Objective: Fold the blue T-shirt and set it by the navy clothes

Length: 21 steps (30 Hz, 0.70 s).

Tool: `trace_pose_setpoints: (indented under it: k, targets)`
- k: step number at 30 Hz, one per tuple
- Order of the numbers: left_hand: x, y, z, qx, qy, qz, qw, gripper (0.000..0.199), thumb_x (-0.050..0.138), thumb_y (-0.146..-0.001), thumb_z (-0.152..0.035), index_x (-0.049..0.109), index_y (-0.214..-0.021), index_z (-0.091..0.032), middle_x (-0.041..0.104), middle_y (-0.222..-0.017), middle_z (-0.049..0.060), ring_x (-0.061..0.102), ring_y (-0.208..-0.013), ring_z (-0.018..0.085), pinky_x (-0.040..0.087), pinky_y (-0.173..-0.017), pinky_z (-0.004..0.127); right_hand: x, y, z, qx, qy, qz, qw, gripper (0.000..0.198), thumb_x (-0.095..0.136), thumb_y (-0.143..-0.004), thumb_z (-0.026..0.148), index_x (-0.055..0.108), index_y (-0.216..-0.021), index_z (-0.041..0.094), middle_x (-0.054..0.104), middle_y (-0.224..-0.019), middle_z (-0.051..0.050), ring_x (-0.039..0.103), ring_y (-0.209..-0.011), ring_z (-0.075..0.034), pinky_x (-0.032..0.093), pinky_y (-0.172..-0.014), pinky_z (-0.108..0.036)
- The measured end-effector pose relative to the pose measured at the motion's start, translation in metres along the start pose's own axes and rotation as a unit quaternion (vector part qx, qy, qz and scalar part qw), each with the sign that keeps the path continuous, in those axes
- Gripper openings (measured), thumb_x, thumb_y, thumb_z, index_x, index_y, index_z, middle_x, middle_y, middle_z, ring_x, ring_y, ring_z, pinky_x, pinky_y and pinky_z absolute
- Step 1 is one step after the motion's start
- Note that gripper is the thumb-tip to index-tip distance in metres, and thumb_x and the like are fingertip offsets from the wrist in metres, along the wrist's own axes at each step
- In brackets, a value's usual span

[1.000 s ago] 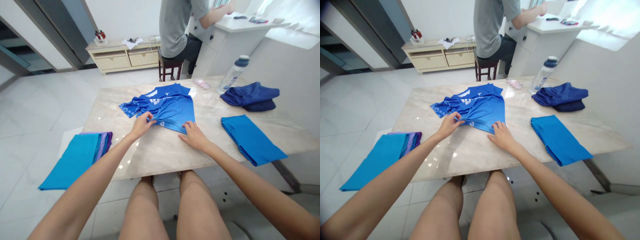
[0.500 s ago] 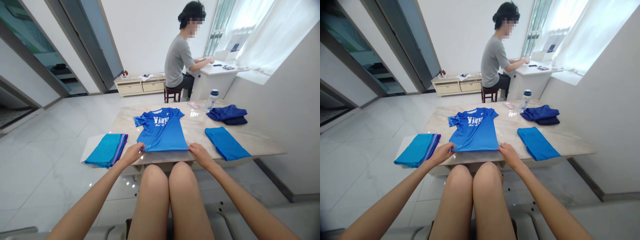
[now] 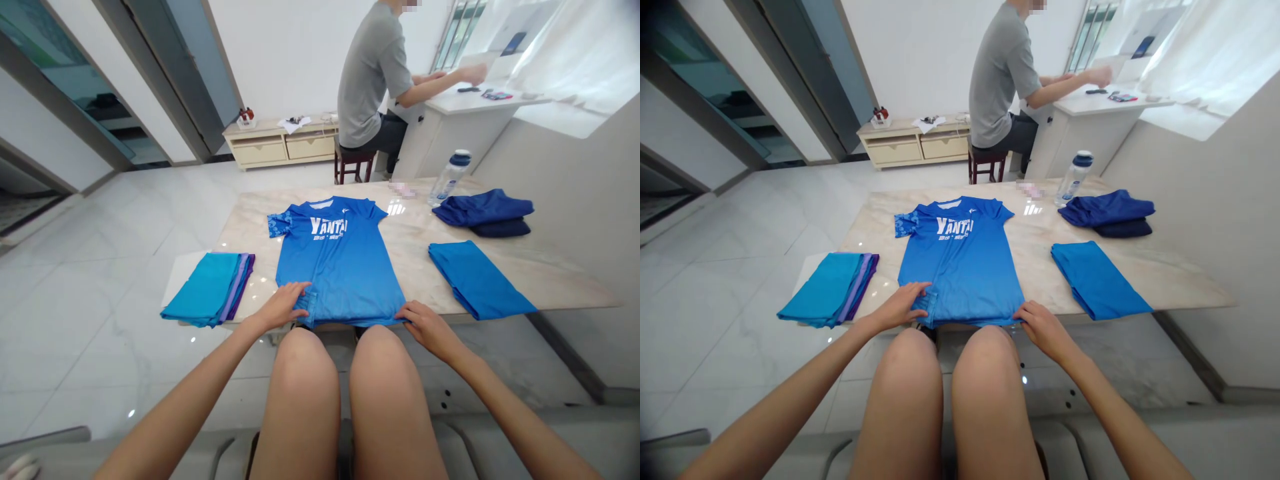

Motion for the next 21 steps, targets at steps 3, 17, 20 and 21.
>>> trace_pose_setpoints:
  k: [3,17,20,21]
  targets:
    - [0.004,-0.011,0.010,-0.018,0.021,-0.007,1.000,0.061,0.083,-0.093,-0.038,0.062,-0.148,-0.024,0.076,-0.118,0.009,0.072,-0.111,0.031,0.051,-0.101,0.042,0.004,0.004,-0.004,0.008,0.004,0.004,1.000,0.034,0.056,-0.095,0.010,0.081,-0.112,0.025,0.078,-0.113,-0.013,0.074,-0.107,-0.032,0.063,-0.096,-0.048]
    - [0.009,0.069,0.011,0.020,-0.176,-0.004,0.984,0.015,0.056,-0.103,-0.011,0.066,-0.105,-0.022,0.073,-0.110,0.008,0.069,-0.100,0.026,0.048,-0.089,0.037,0.004,0.034,-0.004,-0.037,0.144,-0.055,0.987,0.026,0.060,-0.101,0.008,0.081,-0.111,0.021,0.079,-0.106,-0.010,0.072,-0.101,-0.027,0.056,-0.090,-0.038]
    - [0.026,0.096,0.009,-0.001,-0.203,-0.007,0.979,0.021,0.052,-0.103,-0.006,0.066,-0.105,-0.022,0.075,-0.107,0.009,0.070,-0.102,0.028,0.049,-0.093,0.040,0.011,0.046,0.002,-0.027,0.182,-0.066,0.981,0.026,0.060,-0.102,0.009,0.082,-0.110,0.021,0.080,-0.107,-0.010,0.071,-0.101,-0.027,0.052,-0.087,-0.037]
    - [0.032,0.103,0.008,-0.003,-0.203,-0.011,0.979,0.021,0.053,-0.103,-0.006,0.067,-0.109,-0.021,0.076,-0.110,0.009,0.071,-0.105,0.029,0.049,-0.094,0.041,0.014,0.050,0.005,-0.023,0.194,-0.067,0.978,0.026,0.060,-0.102,0.009,0.082,-0.111,0.021,0.080,-0.107,-0.010,0.071,-0.100,-0.027,0.051,-0.086,-0.037]
Point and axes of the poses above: each hand's wrist, its own y-axis away from the middle knuckle, its own x-axis out of the palm, z = x × y, the point moved 5 cm from there along -y, towards the middle knuckle
